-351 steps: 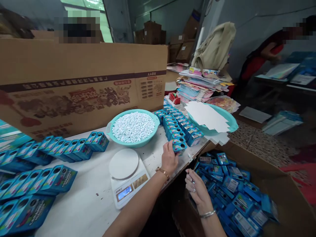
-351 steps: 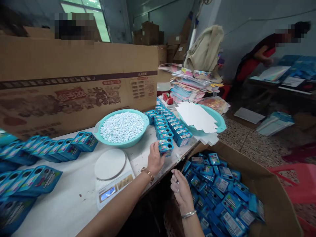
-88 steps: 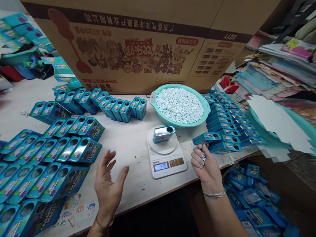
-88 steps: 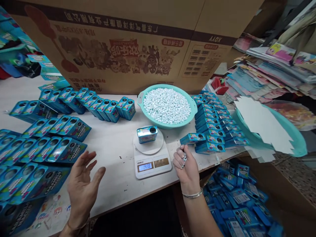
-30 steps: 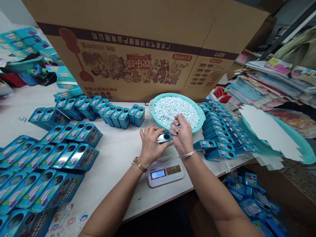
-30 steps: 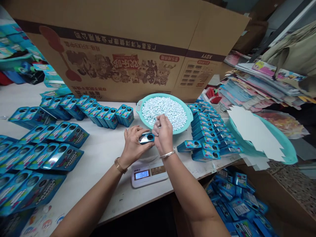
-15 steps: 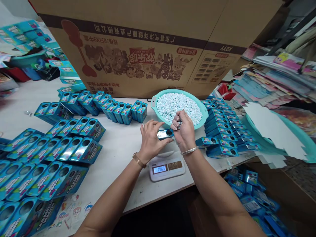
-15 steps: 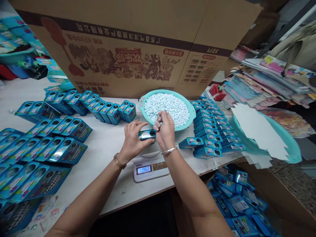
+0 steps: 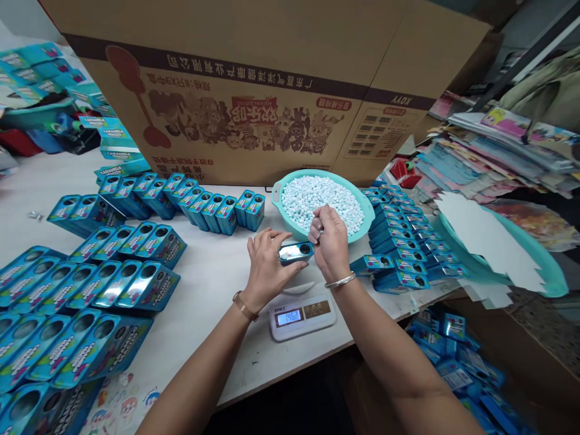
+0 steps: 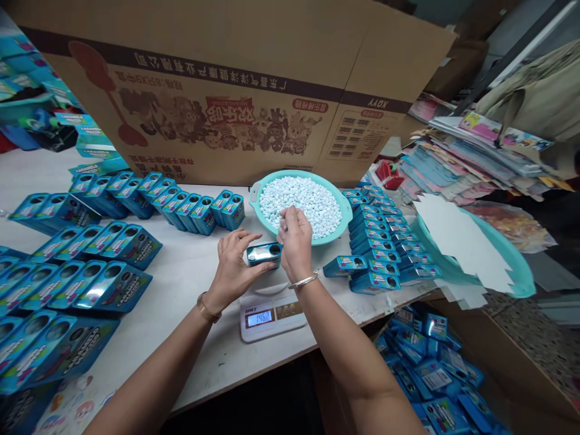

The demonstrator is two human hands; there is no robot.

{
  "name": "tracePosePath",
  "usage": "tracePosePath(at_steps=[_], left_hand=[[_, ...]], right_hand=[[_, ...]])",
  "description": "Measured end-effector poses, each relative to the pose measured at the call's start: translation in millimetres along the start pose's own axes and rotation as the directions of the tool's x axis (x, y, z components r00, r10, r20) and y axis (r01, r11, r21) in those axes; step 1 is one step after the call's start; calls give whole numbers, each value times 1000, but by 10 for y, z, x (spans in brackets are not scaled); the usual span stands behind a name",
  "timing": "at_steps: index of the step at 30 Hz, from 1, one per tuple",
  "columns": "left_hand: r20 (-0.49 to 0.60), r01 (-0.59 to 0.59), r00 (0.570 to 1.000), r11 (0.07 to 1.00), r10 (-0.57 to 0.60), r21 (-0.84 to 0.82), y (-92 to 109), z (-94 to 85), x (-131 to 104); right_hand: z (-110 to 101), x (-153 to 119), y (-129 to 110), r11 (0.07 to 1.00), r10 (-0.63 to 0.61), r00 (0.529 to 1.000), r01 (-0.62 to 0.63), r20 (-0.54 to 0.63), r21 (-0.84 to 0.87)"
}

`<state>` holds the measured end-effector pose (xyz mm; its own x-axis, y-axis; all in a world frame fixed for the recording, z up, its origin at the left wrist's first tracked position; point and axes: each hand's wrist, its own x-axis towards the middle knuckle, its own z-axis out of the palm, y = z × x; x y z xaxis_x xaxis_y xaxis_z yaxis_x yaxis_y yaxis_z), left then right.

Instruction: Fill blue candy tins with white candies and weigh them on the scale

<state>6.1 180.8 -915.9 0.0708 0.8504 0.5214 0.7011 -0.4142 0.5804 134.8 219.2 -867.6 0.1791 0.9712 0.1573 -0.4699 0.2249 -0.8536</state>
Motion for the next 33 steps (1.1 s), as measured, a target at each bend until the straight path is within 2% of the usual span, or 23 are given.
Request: tracePosePath(at_steps=[7, 11, 14, 18, 22, 30, 33], left_hand=[[-98, -2, 995, 1000, 0, -21, -8, -133, -99], [-130, 10, 991, 1000, -11, -9, -21, -184, -125], [-117, 26, 993, 1000, -27, -6, -17, -188, -126], [-98, 5, 995, 1000, -6, -9, 21, -183, -113], [-77, 14, 997, 1000, -14, -5, 50, -178, -108], [-158, -71, 985, 996, 62, -50, 86, -195, -19], [-152, -61, 987, 997, 55, -37, 126, -211, 60]], right_hand=[[6, -7, 52, 999, -48, 999, 48, 11, -3], [-6, 52, -4, 997, 62, 998, -61, -21, 57], [-72, 89, -148, 977, 158, 987, -154, -20, 145], [-285, 34, -382, 947, 201, 980, -197, 7, 253], [-595, -166, -484, 945, 208, 978, -202, 4, 256], [-1140, -666, -307, 892, 290, 943, -204, -164, 405], [-1289, -785, -226, 883, 309, 933, -209, -185, 421]])
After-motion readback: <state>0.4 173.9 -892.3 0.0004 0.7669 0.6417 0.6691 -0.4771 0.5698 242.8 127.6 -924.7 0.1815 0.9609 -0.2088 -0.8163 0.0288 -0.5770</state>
